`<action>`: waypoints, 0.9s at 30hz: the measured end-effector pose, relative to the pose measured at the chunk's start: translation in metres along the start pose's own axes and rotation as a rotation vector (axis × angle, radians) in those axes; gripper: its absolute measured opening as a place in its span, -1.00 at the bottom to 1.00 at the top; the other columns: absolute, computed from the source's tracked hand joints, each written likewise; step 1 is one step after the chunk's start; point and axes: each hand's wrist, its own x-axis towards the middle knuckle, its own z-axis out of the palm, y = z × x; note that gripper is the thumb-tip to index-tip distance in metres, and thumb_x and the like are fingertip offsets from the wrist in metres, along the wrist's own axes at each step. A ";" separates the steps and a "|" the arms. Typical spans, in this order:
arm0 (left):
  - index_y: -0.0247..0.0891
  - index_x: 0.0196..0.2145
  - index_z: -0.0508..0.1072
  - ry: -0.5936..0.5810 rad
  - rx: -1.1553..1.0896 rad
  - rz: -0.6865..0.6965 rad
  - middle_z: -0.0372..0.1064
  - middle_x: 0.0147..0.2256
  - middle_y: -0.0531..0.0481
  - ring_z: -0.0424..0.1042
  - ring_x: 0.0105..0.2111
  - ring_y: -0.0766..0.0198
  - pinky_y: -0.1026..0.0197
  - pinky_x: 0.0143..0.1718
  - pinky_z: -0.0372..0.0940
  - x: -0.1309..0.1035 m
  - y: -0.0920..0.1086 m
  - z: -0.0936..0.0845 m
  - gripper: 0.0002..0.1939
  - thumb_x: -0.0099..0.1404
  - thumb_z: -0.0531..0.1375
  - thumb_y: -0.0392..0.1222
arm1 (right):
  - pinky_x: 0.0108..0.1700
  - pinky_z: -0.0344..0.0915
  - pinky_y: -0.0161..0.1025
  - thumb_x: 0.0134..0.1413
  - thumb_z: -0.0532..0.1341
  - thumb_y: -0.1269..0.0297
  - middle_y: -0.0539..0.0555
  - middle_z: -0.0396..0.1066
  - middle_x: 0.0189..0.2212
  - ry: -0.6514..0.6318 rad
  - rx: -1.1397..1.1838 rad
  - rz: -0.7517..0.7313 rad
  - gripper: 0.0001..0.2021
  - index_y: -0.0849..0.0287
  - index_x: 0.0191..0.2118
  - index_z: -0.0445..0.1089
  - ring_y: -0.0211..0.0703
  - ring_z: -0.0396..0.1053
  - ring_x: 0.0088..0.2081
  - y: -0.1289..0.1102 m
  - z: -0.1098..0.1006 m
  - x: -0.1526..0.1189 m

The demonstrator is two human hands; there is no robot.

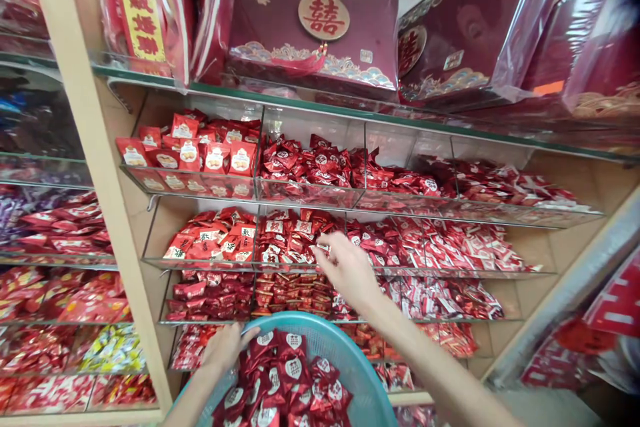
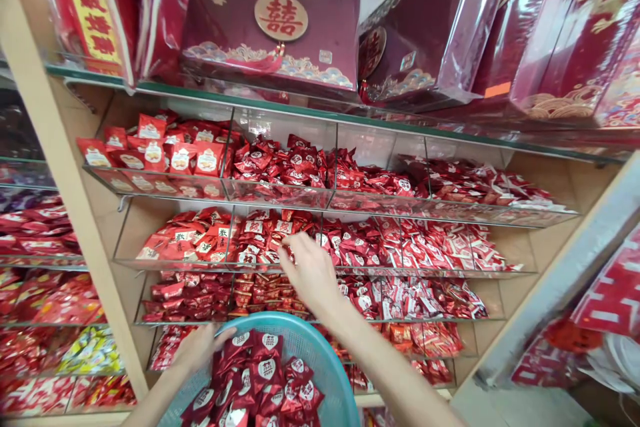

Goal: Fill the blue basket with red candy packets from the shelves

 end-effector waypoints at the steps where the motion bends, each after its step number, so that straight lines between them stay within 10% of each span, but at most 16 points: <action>1: -0.23 -0.31 0.44 0.002 -0.006 -0.002 0.49 -0.28 -0.22 0.45 -0.21 0.02 0.14 -0.25 0.25 0.000 0.000 0.000 -0.40 0.19 -0.15 0.29 | -0.24 0.21 -0.28 0.17 0.01 0.25 0.09 0.38 -0.27 0.070 -0.009 -0.046 -0.81 0.16 -0.22 0.32 -0.20 0.33 -0.33 0.001 -0.011 0.018; 6: -0.24 -0.33 0.44 0.009 0.007 0.010 0.49 -0.28 -0.24 0.45 -0.21 -0.02 0.12 -0.28 0.25 -0.001 -0.001 0.001 -0.40 0.21 -0.17 0.27 | -0.18 0.20 -0.22 0.06 0.11 0.31 0.06 0.41 -0.30 0.196 -0.082 -0.105 -0.85 0.16 -0.23 0.35 -0.16 0.30 -0.28 0.016 -0.044 0.101; 18: -0.23 -0.33 0.40 0.046 0.020 0.029 0.49 -0.31 -0.20 0.46 -0.24 0.03 0.16 -0.32 0.24 0.002 -0.004 0.008 -0.46 0.23 -0.16 0.23 | -0.26 0.22 -0.31 -0.14 0.25 0.36 0.02 0.47 -0.47 -0.259 -0.158 -0.053 -0.93 0.19 -0.44 0.47 -0.23 0.38 -0.37 0.027 -0.033 0.178; 27: -0.24 -0.34 0.41 0.016 -0.007 0.030 0.48 -0.30 -0.21 0.46 -0.23 0.05 0.19 -0.31 0.24 -0.001 -0.002 0.002 -0.46 0.23 -0.15 0.23 | -0.21 0.25 -0.26 -0.02 0.17 0.31 0.06 0.49 -0.39 0.280 0.149 -0.086 -0.84 0.23 -0.39 0.49 -0.21 0.39 -0.34 0.026 -0.054 0.168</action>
